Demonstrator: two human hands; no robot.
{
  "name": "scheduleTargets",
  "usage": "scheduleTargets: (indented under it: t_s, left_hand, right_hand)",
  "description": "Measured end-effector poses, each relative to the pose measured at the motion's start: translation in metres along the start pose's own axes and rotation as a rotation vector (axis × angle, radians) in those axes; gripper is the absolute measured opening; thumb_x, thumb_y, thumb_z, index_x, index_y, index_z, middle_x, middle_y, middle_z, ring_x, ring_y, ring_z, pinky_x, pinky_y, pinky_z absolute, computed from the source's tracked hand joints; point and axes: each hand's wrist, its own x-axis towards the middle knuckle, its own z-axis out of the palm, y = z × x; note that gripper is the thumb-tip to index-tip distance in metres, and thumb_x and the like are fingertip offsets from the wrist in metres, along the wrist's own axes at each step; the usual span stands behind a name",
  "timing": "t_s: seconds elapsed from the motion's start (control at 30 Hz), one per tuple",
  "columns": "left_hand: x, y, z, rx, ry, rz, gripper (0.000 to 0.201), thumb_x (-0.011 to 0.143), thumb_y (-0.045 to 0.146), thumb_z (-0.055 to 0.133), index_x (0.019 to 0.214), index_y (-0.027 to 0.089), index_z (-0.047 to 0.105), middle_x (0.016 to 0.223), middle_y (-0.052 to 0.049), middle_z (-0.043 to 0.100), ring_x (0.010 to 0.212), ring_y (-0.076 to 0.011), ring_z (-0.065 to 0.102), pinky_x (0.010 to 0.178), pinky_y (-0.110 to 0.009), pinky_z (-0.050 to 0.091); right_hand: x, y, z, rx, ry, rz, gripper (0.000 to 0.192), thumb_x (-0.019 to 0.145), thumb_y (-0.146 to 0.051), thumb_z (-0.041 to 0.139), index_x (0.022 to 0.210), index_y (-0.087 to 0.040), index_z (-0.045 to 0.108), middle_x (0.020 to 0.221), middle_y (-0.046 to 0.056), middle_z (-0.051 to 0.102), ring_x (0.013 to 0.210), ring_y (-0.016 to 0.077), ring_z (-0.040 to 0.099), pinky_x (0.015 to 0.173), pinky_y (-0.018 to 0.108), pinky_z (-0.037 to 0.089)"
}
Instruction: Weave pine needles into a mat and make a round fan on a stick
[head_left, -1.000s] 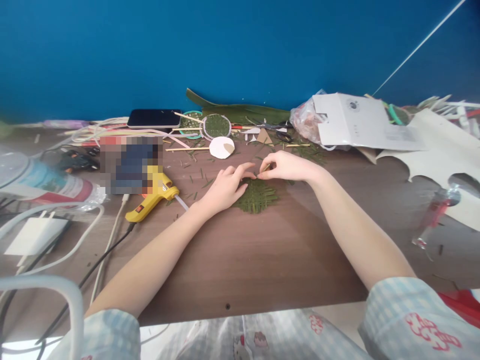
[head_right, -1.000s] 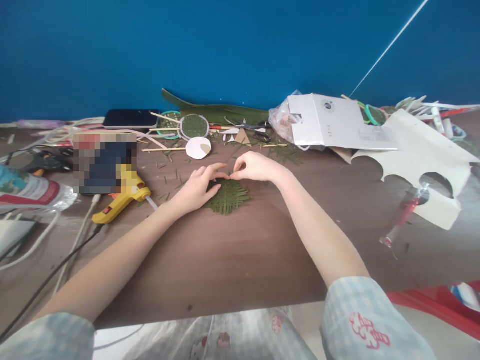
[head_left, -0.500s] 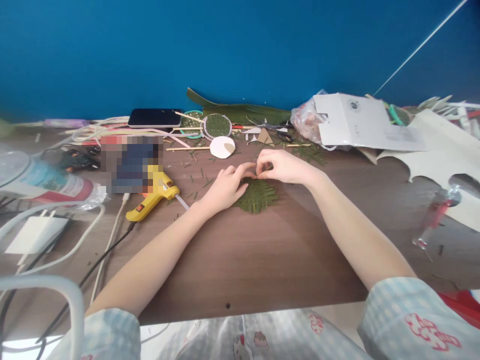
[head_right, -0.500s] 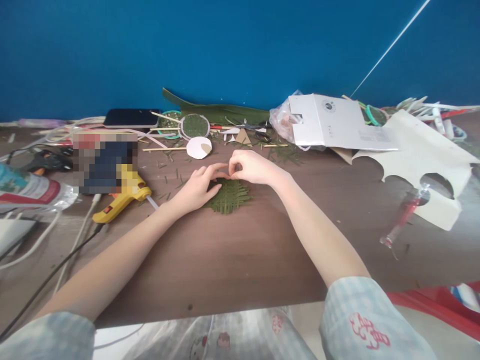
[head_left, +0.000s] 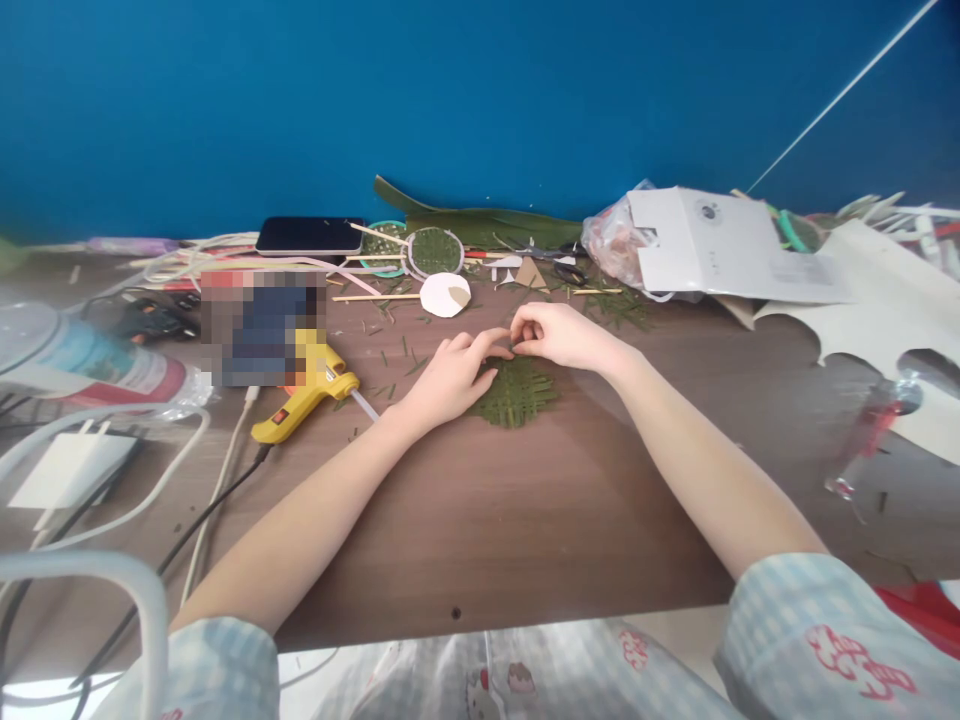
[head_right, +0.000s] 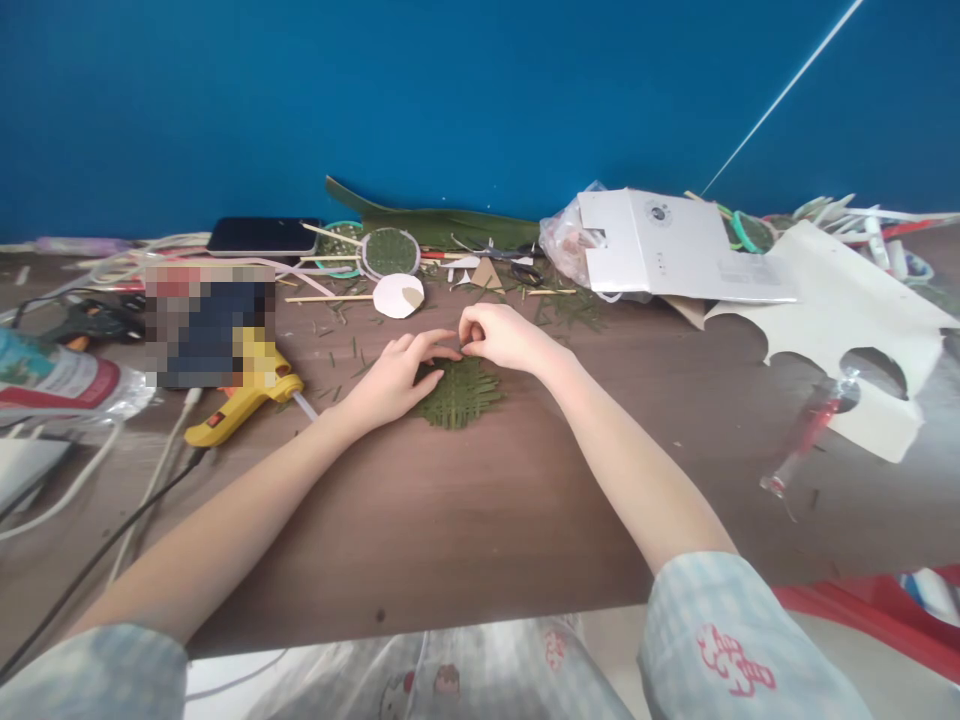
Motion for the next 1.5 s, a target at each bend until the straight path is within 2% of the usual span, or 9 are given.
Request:
scheduleTargets:
  t_s: [0.13, 0.27, 0.53, 0.73, 0.97, 1.13, 1.23, 1.37, 1.5]
  left_hand:
    - [0.000, -0.001, 0.001, -0.005, 0.020, 0.015, 0.045, 0.082, 0.013, 0.042, 0.127, 0.018, 0.035, 0.114, -0.002, 0.064, 0.099, -0.0199, 0.049, 0.088, -0.034, 0.036]
    - [0.000, -0.001, 0.001, 0.038, 0.028, 0.045, 0.045, 0.082, 0.012, 0.042, 0.126, 0.017, 0.037, 0.115, -0.003, 0.063, 0.099, -0.0199, 0.049, 0.087, -0.033, 0.037]
    - [0.000, 0.004, 0.000, 0.164, -0.037, 0.047, 0.044, 0.086, 0.014, 0.034, 0.129, 0.022, 0.040, 0.120, -0.005, 0.059, 0.100, -0.0212, 0.047, 0.084, -0.035, 0.037]
    - [0.002, 0.004, 0.001, 0.246, -0.046, 0.082, 0.043, 0.086, 0.013, 0.032, 0.126, 0.023, 0.044, 0.103, -0.007, 0.061, 0.095, -0.0221, 0.047, 0.079, -0.035, 0.037]
    - [0.002, 0.004, 0.002, 0.265, -0.038, 0.089, 0.041, 0.085, 0.011, 0.032, 0.122, 0.021, 0.047, 0.090, -0.007, 0.059, 0.094, -0.0220, 0.047, 0.079, -0.035, 0.038]
    - [0.003, 0.004, 0.002, 0.282, -0.033, 0.092, 0.040, 0.085, 0.011, 0.033, 0.121, 0.020, 0.048, 0.092, -0.008, 0.059, 0.094, -0.0221, 0.047, 0.078, -0.034, 0.037]
    - [0.002, 0.004, 0.003, 0.264, -0.021, 0.088, 0.040, 0.085, 0.011, 0.034, 0.121, 0.019, 0.048, 0.091, -0.008, 0.058, 0.093, -0.0218, 0.047, 0.077, -0.034, 0.037]
    - [0.001, 0.003, 0.004, 0.210, -0.005, 0.068, 0.041, 0.085, 0.011, 0.034, 0.122, 0.022, 0.047, 0.094, -0.007, 0.058, 0.093, -0.0208, 0.045, 0.079, -0.034, 0.034]
    - [-0.001, 0.002, 0.005, 0.163, 0.009, 0.041, 0.042, 0.085, 0.011, 0.035, 0.122, 0.025, 0.045, 0.109, -0.005, 0.058, 0.098, -0.0209, 0.042, 0.086, -0.037, 0.030]
  right_hand:
    - [-0.005, -0.003, -0.011, -0.043, -0.005, 0.171, 0.013, 0.076, -0.030, 0.057, 0.078, -0.018, 0.059, 0.075, 0.002, 0.060, 0.064, 0.0128, 0.050, 0.059, 0.024, 0.033]
    - [-0.009, -0.004, -0.022, -0.104, -0.125, 0.269, 0.022, 0.075, -0.040, 0.058, 0.070, -0.018, 0.059, 0.072, 0.003, 0.061, 0.060, 0.0126, 0.048, 0.054, 0.025, 0.031]
    - [-0.010, -0.006, -0.023, -0.143, -0.186, 0.265, 0.021, 0.075, -0.037, 0.059, 0.065, -0.019, 0.057, 0.060, 0.000, 0.055, 0.051, 0.0102, 0.042, 0.048, 0.025, 0.026]
    - [-0.008, -0.002, -0.021, -0.154, -0.183, 0.237, 0.020, 0.076, -0.036, 0.059, 0.066, -0.018, 0.057, 0.062, 0.000, 0.056, 0.050, 0.0095, 0.041, 0.048, 0.024, 0.028]
    - [-0.008, -0.007, -0.023, -0.118, -0.125, 0.250, 0.019, 0.077, -0.034, 0.056, 0.067, -0.018, 0.057, 0.063, 0.001, 0.061, 0.052, 0.0107, 0.047, 0.048, 0.024, 0.030]
    - [-0.009, -0.008, -0.027, -0.160, -0.199, 0.274, 0.018, 0.071, -0.036, 0.062, 0.068, -0.019, 0.058, 0.070, 0.002, 0.063, 0.056, 0.0119, 0.049, 0.050, 0.025, 0.031]
    - [-0.009, -0.005, -0.026, -0.182, -0.260, 0.257, 0.013, 0.068, -0.030, 0.063, 0.068, -0.019, 0.058, 0.070, 0.001, 0.061, 0.056, 0.0109, 0.048, 0.050, 0.024, 0.030]
    - [-0.008, 0.000, -0.025, -0.155, -0.267, 0.219, 0.007, 0.070, -0.025, 0.060, 0.069, -0.019, 0.057, 0.069, 0.000, 0.060, 0.056, 0.0102, 0.047, 0.050, 0.024, 0.031]
    - [-0.007, 0.001, -0.025, -0.130, -0.243, 0.214, 0.005, 0.070, -0.023, 0.060, 0.069, -0.019, 0.058, 0.071, 0.000, 0.060, 0.058, 0.0111, 0.048, 0.051, 0.024, 0.032]
